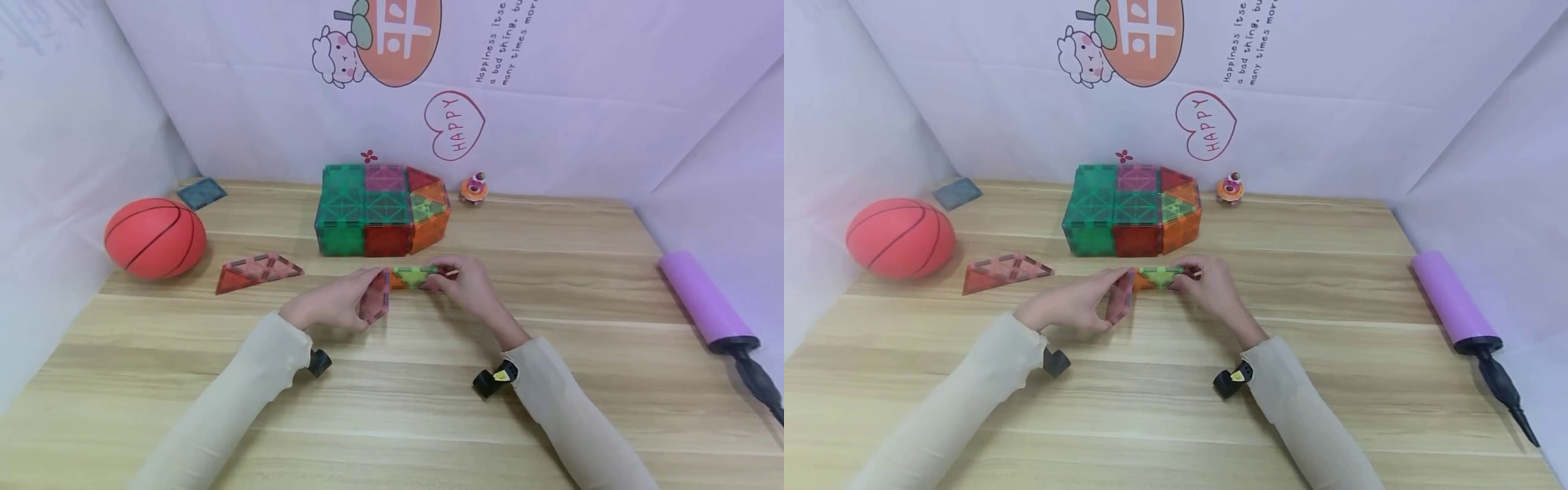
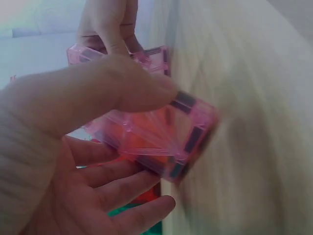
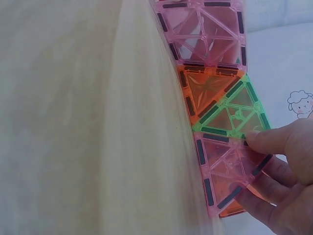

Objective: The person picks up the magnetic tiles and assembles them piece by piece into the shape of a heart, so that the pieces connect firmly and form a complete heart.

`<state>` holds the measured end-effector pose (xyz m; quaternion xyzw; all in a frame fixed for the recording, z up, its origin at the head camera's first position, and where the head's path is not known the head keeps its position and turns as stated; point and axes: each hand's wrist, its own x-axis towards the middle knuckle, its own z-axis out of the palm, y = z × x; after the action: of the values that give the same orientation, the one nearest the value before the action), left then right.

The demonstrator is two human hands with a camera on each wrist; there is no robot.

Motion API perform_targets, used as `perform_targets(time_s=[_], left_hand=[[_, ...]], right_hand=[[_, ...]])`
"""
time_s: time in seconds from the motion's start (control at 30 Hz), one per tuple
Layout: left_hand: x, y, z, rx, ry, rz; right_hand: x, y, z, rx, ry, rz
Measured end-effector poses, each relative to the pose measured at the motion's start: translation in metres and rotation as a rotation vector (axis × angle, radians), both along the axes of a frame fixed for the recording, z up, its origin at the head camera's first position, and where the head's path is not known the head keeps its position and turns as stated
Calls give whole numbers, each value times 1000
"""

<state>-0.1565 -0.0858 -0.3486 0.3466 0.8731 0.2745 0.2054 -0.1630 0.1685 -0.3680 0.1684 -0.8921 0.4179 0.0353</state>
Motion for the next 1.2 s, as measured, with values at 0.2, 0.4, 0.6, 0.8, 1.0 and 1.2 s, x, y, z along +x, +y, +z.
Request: perform_targets(time_s=[0.2, 0.4, 0.6, 0.8, 1.0, 1.2], left_hand=[[-2, -1, -9, 32, -43, 40], [0, -7, -11, 2, -55, 78], [2, -25, 0, 3, 22, 103], [-1, -59, 24, 25, 221, 237], [-10, -101, 41, -35, 218, 423], [-17, -127, 34, -136, 269, 477]], right_hand=[[-4, 2, -2, -16, 15, 33], [-6, 3, -6, -15, -2, 48], [-6, 3, -5, -27, -31, 41], [-6, 2, -4, -23, -34, 44], [-7, 6, -1, -24, -71, 45], [-8, 17, 5, -23, -118, 41]])
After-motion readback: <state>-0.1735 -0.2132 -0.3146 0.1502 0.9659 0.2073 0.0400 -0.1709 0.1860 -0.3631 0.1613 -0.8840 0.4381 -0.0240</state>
